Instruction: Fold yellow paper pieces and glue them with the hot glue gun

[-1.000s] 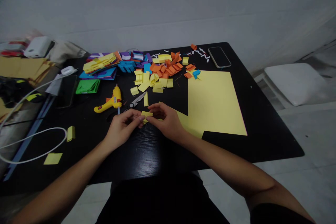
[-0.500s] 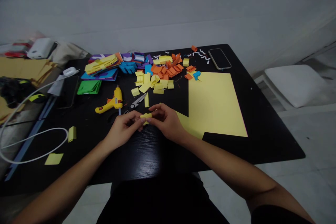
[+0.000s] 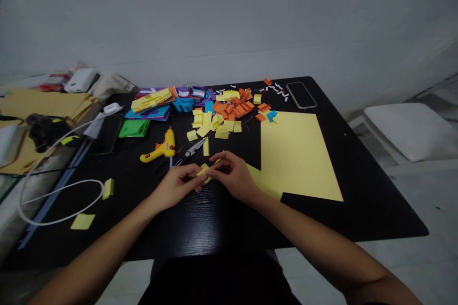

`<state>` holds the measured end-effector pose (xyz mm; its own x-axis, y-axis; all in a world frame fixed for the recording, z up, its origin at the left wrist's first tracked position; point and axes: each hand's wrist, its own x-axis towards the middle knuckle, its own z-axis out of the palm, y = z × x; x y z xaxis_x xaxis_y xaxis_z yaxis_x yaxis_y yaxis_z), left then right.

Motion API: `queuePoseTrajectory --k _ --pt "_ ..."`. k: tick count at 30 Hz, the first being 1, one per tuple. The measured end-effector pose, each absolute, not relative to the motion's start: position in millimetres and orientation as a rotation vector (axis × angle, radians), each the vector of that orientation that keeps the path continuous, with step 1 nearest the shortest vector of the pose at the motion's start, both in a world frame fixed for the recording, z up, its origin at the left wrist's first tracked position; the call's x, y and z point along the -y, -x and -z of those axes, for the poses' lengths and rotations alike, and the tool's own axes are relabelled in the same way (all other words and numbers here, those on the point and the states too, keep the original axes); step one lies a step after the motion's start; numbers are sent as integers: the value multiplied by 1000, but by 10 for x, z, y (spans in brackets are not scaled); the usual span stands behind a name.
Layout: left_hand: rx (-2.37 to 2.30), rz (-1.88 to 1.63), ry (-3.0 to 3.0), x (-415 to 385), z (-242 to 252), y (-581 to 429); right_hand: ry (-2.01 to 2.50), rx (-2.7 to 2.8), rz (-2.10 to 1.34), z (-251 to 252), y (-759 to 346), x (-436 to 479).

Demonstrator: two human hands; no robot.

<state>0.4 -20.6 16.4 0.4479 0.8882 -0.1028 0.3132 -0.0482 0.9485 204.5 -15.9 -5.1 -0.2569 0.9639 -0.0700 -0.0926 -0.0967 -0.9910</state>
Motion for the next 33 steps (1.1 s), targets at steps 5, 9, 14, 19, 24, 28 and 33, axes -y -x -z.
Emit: queuePoseTrajectory --k 5,9,14,19,24,28,33 --pt "-1074 -646 -1495 204 -132 -7 1061 1323 -1485 44 -2064 147" --pt "-1066 -670 -1480 193 -106 3 1055 1295 -1502 70 -2057 138" --pt "-1074 -763 -1476 202 -114 -20 1053 1262 -1570 90 -2051 119" --pt "-1101 -747 -1621 191 -161 14 1053 1193 -1584 70 -2055 93" --pt "-1620 -956 -1875 -90 -210 441 1079 1062 -1507 111 -2049 41" --pt "-2188 -484 -2129 -321 -216 791 1134 1023 -1429 118 -2055 -9" --pt "-2229 -69 -2118 -377 -151 862 1152 937 -1507 76 -2055 -22"
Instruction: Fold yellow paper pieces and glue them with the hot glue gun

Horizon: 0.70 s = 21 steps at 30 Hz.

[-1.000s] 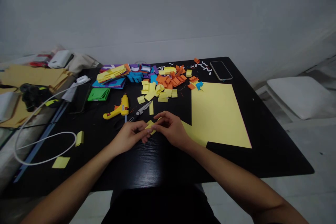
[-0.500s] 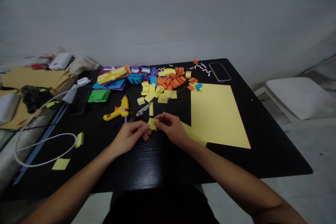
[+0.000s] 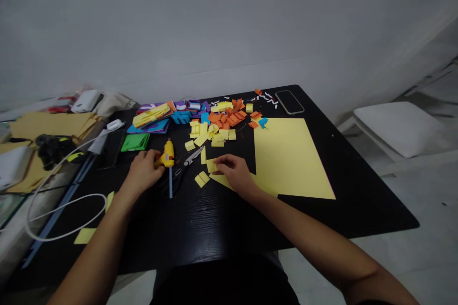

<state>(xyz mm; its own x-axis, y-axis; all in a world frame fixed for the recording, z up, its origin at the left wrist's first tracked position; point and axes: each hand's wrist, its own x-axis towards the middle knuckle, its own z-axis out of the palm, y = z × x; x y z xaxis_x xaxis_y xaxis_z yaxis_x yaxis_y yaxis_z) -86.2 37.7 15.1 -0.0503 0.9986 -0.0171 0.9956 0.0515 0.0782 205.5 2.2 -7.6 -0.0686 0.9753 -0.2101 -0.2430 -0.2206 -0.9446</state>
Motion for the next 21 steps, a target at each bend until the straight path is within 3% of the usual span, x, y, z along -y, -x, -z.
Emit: queuePoseTrajectory --k 4,10,21 --pt "-2149 -205 -2173 -377 -152 875 1184 965 -1463 55 -2047 -8" --pt "-1715 -839 -2311 -268 -262 781 1285 1000 -1384 56 -2050 -19" --pt "-1140 -919 -2357 -52 -356 483 1290 933 -1455 70 -2059 -27"
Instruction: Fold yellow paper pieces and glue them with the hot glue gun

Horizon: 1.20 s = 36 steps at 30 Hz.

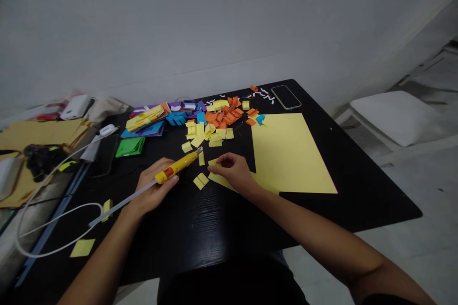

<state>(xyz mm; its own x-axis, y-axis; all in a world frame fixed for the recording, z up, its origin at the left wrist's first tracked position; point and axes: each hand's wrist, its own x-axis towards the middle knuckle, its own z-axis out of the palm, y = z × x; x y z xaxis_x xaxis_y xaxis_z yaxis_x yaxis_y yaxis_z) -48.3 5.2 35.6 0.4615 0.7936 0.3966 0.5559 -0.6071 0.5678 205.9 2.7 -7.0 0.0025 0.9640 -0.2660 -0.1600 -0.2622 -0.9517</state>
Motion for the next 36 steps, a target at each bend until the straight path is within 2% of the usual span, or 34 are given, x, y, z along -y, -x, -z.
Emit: queuePoseTrajectory --k 11,36 --pt "-1056 -803 -2364 -55 -295 500 1164 804 -1575 75 -2046 -27" --pt "-1060 -651 -2437 -40 -292 470 1161 752 -1539 78 -2059 -40"
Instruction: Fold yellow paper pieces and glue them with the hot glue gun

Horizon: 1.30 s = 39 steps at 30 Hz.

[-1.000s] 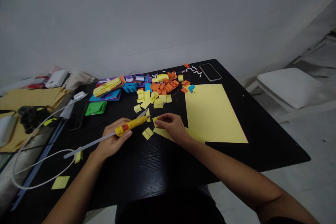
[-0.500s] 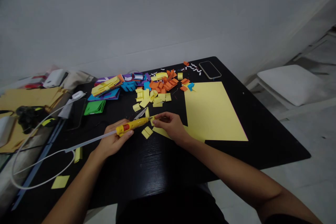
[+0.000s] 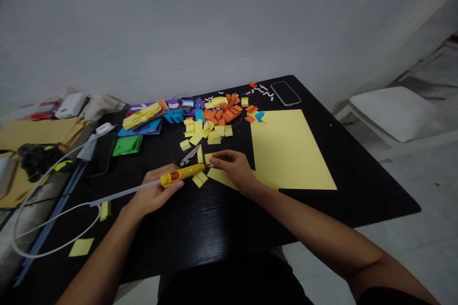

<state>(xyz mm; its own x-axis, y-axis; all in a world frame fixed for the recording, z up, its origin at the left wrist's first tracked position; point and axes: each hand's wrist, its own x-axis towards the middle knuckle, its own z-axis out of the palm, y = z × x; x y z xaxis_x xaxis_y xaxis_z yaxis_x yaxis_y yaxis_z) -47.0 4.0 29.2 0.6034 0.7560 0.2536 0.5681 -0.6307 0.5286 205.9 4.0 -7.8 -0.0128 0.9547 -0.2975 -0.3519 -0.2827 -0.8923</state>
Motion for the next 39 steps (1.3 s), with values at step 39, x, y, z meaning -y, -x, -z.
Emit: queuePoseTrajectory --k 39 --pt "-1369 -887 -2270 20 -304 310 1076 1151 -1428 63 -1993 145"
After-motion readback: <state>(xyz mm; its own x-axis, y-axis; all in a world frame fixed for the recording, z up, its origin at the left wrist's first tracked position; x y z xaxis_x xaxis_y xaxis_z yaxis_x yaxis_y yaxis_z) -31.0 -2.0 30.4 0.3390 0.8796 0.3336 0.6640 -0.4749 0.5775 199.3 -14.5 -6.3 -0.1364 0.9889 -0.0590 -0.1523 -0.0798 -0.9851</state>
